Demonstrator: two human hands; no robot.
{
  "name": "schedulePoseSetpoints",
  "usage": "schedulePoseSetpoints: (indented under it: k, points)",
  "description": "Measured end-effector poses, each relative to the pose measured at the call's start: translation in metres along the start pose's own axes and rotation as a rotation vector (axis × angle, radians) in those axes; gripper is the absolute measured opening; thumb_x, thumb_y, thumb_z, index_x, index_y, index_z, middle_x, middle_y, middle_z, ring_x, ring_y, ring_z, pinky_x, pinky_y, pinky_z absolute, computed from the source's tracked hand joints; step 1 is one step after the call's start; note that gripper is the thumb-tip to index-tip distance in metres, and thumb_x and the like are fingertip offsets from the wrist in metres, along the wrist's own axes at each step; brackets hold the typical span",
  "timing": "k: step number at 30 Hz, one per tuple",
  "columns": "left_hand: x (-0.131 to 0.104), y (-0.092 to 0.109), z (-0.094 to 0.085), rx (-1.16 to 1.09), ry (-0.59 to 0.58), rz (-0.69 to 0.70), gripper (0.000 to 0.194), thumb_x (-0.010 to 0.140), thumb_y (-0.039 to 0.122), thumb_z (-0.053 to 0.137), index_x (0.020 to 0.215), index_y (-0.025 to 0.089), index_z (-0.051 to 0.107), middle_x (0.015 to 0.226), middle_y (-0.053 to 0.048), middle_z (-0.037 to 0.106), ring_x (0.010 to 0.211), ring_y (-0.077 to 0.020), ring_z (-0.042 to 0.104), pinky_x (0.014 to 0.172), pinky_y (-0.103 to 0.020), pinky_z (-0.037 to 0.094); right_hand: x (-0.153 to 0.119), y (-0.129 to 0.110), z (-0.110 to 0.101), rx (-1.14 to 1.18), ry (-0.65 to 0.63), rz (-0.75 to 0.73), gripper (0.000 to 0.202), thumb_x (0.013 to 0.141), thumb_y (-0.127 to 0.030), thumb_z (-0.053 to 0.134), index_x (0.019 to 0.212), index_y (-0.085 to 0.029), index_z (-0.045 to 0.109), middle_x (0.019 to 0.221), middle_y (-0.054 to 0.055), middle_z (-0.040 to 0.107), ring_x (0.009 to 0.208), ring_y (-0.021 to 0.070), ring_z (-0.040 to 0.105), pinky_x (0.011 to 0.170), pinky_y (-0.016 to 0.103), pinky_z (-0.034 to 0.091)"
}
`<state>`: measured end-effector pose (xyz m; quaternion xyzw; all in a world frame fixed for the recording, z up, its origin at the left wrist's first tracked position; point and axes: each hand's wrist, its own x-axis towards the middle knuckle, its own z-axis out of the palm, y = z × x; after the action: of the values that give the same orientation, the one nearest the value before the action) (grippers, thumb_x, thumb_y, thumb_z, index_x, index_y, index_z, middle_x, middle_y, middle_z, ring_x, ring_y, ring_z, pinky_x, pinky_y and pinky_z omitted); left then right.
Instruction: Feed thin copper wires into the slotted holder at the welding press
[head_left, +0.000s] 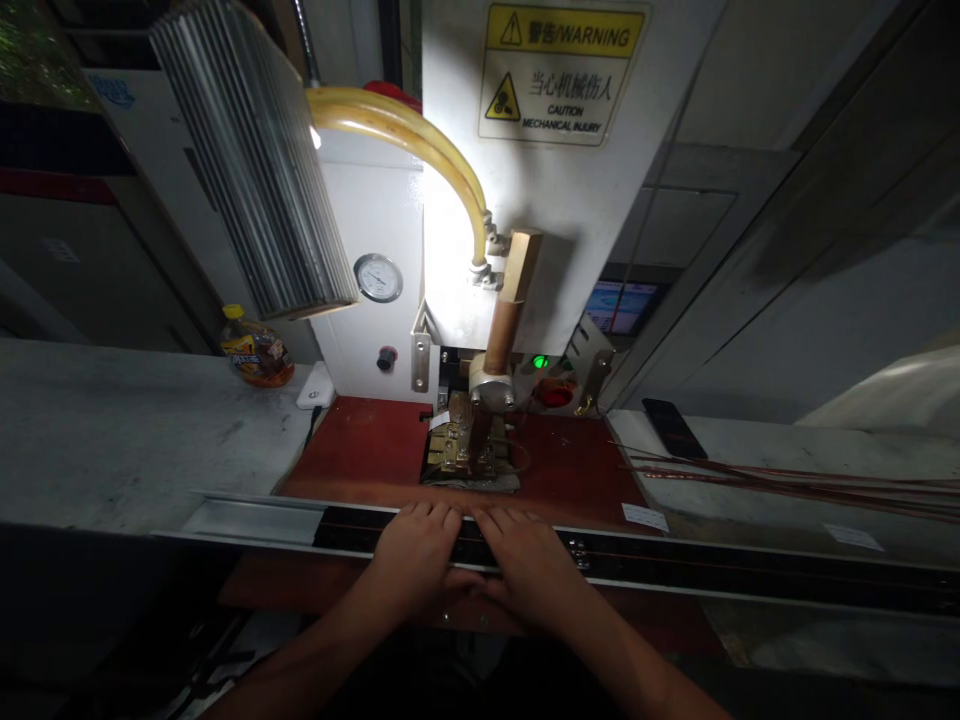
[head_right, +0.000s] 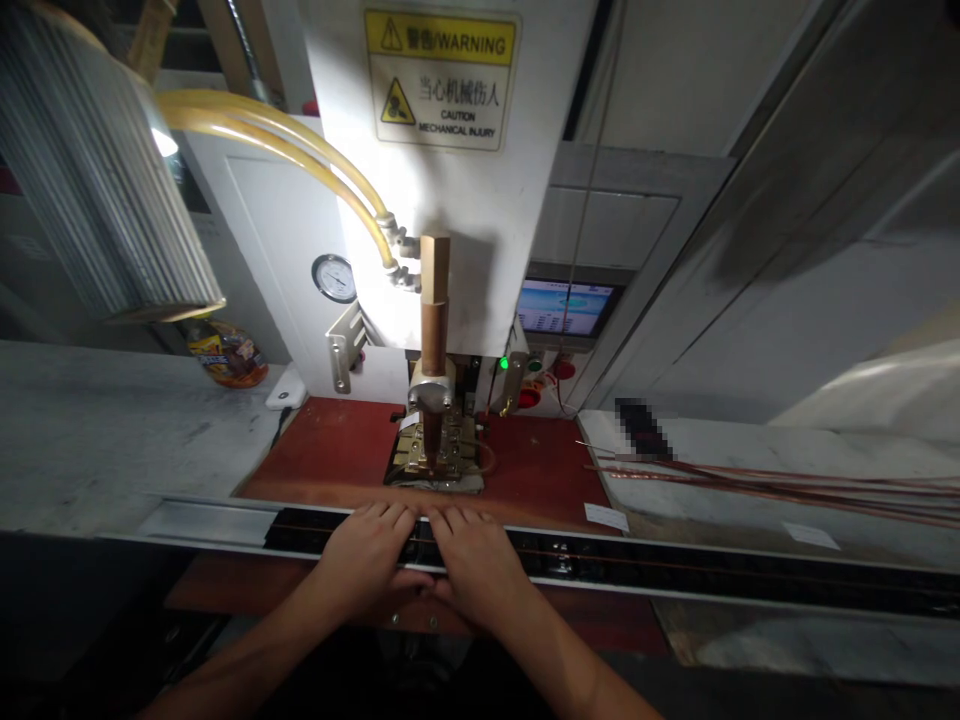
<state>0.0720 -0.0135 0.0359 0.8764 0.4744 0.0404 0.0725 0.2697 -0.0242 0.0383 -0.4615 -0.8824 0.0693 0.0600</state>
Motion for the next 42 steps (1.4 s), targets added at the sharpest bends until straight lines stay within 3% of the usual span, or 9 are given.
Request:
schedulePoseSetpoints:
  k: [8, 15, 21, 27, 31, 36, 42]
  points:
    - [0.005, 0.007, 0.001, -0.002, -0.006, -0.008, 0.073, 0.089, 0.078, 0.048, 0.119, 0.013, 0.064, 0.108, -0.015, 0.071, 0.1, -0.0339, 0.066, 0.088, -0.048, 0.052, -0.004, 0.004, 0.008, -0.105, 0.024, 0.023, 0.07, 0.09, -0.062, 0.065, 0.134, -0.009, 0.057, 0.113, 0.018, 0.07, 0.099, 0.0329, 0.066, 0.083, 0.045, 0.052]
    - [0.002, 0.003, 0.0, -0.028, 0.018, 0.044, 0.081, 0.085, 0.078, 0.055, 0.133, 0.013, 0.057, 0.122, -0.017, 0.069, 0.11, -0.0342, 0.064, 0.095, -0.048, 0.05, -0.004, 0.004, 0.003, -0.093, 0.011, 0.013, 0.067, 0.086, -0.06, 0.071, 0.132, -0.013, 0.058, 0.115, 0.015, 0.07, 0.1, 0.0318, 0.066, 0.084, 0.044, 0.052]
    - [-0.008, -0.005, -0.006, -0.073, 0.063, 0.106, 0.071, 0.087, 0.065, 0.065, 0.137, 0.016, 0.054, 0.128, -0.013, 0.067, 0.114, -0.0312, 0.062, 0.1, -0.045, 0.046, -0.004, 0.005, 0.003, -0.056, 0.007, 0.02, 0.061, 0.082, -0.056, 0.078, 0.124, -0.015, 0.061, 0.115, 0.013, 0.07, 0.102, 0.0309, 0.066, 0.086, 0.043, 0.053]
    - [-0.017, -0.02, -0.021, -0.072, 0.057, 0.042, 0.064, 0.082, 0.055, 0.077, 0.132, 0.019, 0.057, 0.13, -0.011, 0.066, 0.118, -0.0311, 0.059, 0.102, -0.044, 0.044, -0.009, 0.008, 0.006, -0.073, 0.026, 0.037, 0.073, 0.078, -0.06, 0.08, 0.131, -0.014, 0.059, 0.118, 0.015, 0.07, 0.105, 0.0331, 0.067, 0.087, 0.045, 0.054]
    - [-0.022, -0.028, -0.025, -0.051, 0.053, -0.002, 0.063, 0.079, 0.057, 0.079, 0.127, 0.02, 0.06, 0.127, -0.011, 0.068, 0.115, -0.0313, 0.061, 0.098, -0.045, 0.044, -0.012, 0.013, 0.007, -0.062, 0.043, 0.04, 0.069, 0.078, -0.061, 0.079, 0.127, -0.016, 0.06, 0.117, 0.014, 0.071, 0.103, 0.0322, 0.068, 0.086, 0.044, 0.055]
    - [-0.024, -0.026, -0.02, -0.031, 0.036, -0.023, 0.059, 0.079, 0.06, 0.078, 0.12, 0.02, 0.062, 0.118, -0.01, 0.07, 0.107, -0.0313, 0.063, 0.093, -0.044, 0.045, -0.017, 0.021, 0.008, -0.05, 0.055, 0.029, 0.069, 0.079, -0.062, 0.078, 0.126, -0.015, 0.061, 0.119, 0.015, 0.071, 0.105, 0.0322, 0.068, 0.088, 0.045, 0.054]
    - [-0.021, -0.021, -0.011, 0.011, 0.078, -0.033, 0.055, 0.087, 0.069, 0.062, 0.113, 0.02, 0.064, 0.107, -0.01, 0.071, 0.1, -0.0307, 0.065, 0.089, -0.043, 0.045, -0.019, 0.023, 0.005, -0.072, 0.051, 0.023, 0.067, 0.08, -0.061, 0.078, 0.125, -0.015, 0.061, 0.115, 0.015, 0.071, 0.102, 0.0321, 0.068, 0.086, 0.044, 0.054]
